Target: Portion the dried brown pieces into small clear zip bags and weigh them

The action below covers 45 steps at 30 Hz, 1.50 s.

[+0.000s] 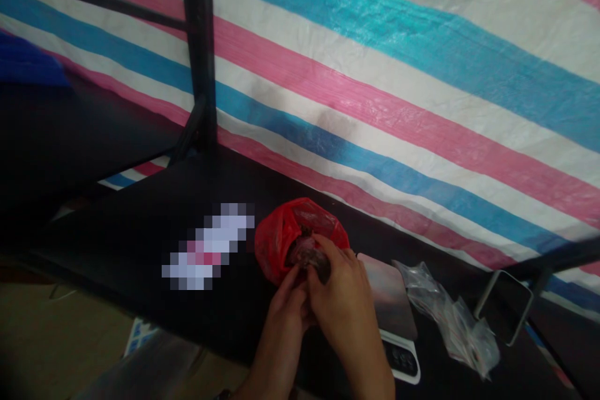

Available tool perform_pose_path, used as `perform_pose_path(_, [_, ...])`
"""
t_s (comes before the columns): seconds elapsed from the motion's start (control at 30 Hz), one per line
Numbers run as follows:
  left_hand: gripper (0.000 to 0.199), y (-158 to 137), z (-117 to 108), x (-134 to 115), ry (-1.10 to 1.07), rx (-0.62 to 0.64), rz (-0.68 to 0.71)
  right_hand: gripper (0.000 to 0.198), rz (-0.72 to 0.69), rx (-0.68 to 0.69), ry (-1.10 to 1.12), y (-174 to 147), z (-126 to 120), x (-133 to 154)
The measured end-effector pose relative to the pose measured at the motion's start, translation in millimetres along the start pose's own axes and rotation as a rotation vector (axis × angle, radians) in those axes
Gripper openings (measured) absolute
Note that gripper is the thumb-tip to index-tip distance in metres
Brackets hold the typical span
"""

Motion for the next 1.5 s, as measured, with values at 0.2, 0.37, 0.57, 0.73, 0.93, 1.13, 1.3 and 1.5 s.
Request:
perform_pose_path(0.2, [0.052,-2.2,-0.2,-2.1,0.059,-0.053,0.012,0.050,-0.059,0.009,0.071,-5.0,2.0,-5.1])
perform_pose_path(0.37, [0.061,-5.9,3.8,-5.5,0.115,-0.042,-0.004,0.047,-0.006,-0.001,0.115,-7.1,-0.7,-12.0])
perform_pose_path(0.57, [0.060,-9.8,9.2,-8.9,0.160,-0.027,-0.005,0.047,-0.022,0.026,0.087,-8.3,-4.5,-14.9])
perform_pose_path(0.73, [0.054,-9.7,12.0,-10.4,0.195,0.005,0.016,0.047,-0.033,0.033,0.072,-11.6,-5.5,-17.4])
perform_pose_path(0.93, [0.062,-13.3,17.1,-12.7,0.201,0.034,-0.031,0.043,-0.054,0.009,0.031,-14.5,-8.8,-20.7])
perform_pose_path(1.13, [0.065,-12.6,19.2,-12.9,0.242,0.062,-0.028,0.042,-0.039,-0.024,0.004,-16.9,-12.2,-24.4])
perform_pose_path(1.3, [0.061,-7.9,16.7,-11.8,0.286,0.062,-0.010,0.042,0.002,-0.007,0.001,-15.3,-7.3,-20.4])
perform_pose_path(1.5, [0.066,-4.5,8.6,-2.9,0.245,0.071,0.061,0.037,0.037,-0.032,0.099,-13.4,-6.7,-20.5])
Point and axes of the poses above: each hand's wrist, its own y-axis towards the middle knuckle, its own z-axis out of the palm, x = y × z, the point moved 4 cm from there along y, towards the middle knuckle, and after that the axes turned 9 degrees about -x, right-handed, at the moved point
